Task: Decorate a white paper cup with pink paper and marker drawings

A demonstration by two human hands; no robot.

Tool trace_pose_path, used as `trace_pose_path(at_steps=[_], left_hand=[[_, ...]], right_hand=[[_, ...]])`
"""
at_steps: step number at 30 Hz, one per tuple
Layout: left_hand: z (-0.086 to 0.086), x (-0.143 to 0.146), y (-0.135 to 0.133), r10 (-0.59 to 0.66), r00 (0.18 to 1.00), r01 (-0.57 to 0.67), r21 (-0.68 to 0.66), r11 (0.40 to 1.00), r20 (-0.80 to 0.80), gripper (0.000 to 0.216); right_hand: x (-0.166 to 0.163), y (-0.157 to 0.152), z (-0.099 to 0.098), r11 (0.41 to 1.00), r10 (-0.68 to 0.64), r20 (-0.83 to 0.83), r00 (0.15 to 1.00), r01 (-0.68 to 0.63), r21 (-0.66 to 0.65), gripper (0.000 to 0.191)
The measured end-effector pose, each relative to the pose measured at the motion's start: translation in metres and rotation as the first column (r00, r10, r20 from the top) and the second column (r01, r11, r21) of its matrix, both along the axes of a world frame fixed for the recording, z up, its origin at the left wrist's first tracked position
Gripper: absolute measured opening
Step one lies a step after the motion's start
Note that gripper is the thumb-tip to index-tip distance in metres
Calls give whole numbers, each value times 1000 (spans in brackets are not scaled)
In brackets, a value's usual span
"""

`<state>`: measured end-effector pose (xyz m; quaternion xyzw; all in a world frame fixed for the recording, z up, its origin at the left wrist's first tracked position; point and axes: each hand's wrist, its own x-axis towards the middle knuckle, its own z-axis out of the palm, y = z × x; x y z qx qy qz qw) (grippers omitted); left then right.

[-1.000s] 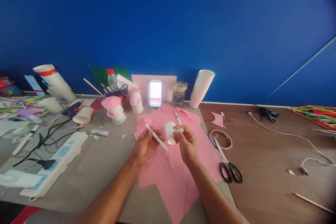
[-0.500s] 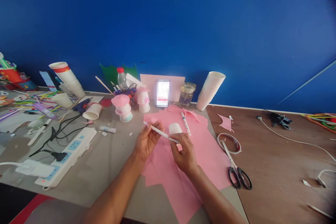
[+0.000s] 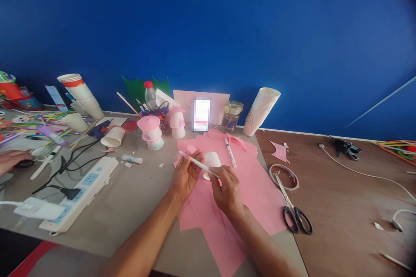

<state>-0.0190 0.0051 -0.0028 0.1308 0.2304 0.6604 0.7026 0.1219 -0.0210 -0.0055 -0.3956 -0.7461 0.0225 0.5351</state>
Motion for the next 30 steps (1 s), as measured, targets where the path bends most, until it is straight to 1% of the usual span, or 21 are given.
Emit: trace_pose_path(at_steps=[4, 7, 9, 11, 13, 16, 18, 19, 20, 21, 22, 23, 24, 25, 26, 27, 29, 30], left_hand=[[2, 2, 0, 14, 1000, -14, -38, 999, -8, 3], [6, 2, -4, 17, 1000, -18, -39, 999, -25, 2], [11, 3, -7, -17, 999, 17, -5, 1000, -34, 8], [16, 4, -10, -106, 993, 109, 62, 992, -44, 15], [21, 7, -14, -139, 988, 146, 114, 983, -66, 18], [23, 8, -17, -116, 984, 136, 148, 980, -137, 21], [23, 5, -18, -105, 962, 153, 178, 972, -252, 33], [22, 2, -18, -77, 936, 156, 206, 966, -345, 39], [21, -3, -17, -17, 892, 143, 247, 958, -451, 46], [20, -10, -15, 104, 813, 95, 306, 947, -573, 47], [18, -17, -12, 246, 686, 34, 368, 929, -684, 45], [16, -24, -9, 387, 526, -40, 432, 901, -758, 43], [14, -32, -4, 459, 355, -96, 457, 884, -814, 41], [11, -39, 0, 452, 199, -126, 435, 891, -869, 44], [9, -45, 4, 390, 77, -141, 378, 915, -917, 49], [6, -49, 7, 296, -3, -132, 294, 947, -955, 55], [2, -52, 12, 142, -101, -79, 150, 986, -985, 65], [1, -52, 13, 91, -123, -65, 99, 993, -988, 68]], right_hand=[[-4, -3, -2, 1000, -21, -26, 999, 21, -8, 18], [-6, -5, 1, 1000, 0, -37, 999, 1, 20, 20], [-4, -6, 5, 996, 78, -43, 996, -76, 41, 20], [-2, -7, 10, 982, 184, -48, 982, -182, 46, 20], [0, -7, 13, 965, 260, -50, 964, -259, 35, 28], [1, -5, 12, 950, 312, -25, 950, -311, 18, 40], [1, -4, 7, 938, 347, -39, 937, -347, 10, 42], [1, -4, 4, 938, 346, -80, 935, -347, 0, 43], [1, -3, 1, 944, 325, -137, 936, -330, -10, 43], [3, -3, -2, 956, 281, -199, 939, -291, -26, 42], [4, -2, -5, 971, 216, -257, 942, -235, -47, 40], [6, -2, -8, 981, 153, -294, 944, -181, -69, 36], [8, -1, -10, 987, 103, -310, 945, -136, -89, 33], [9, 1, -12, 990, 66, -309, 949, -101, -100, 29], [11, 2, -13, 991, 47, -292, 955, -80, -103, 27], [12, 3, -14, 993, 35, -268, 963, -63, -97, 25], [11, 5, -14, 997, 31, -199, 979, -46, -70, 25], [11, 5, -14, 998, 32, -158, 987, -40, -50, 26]])
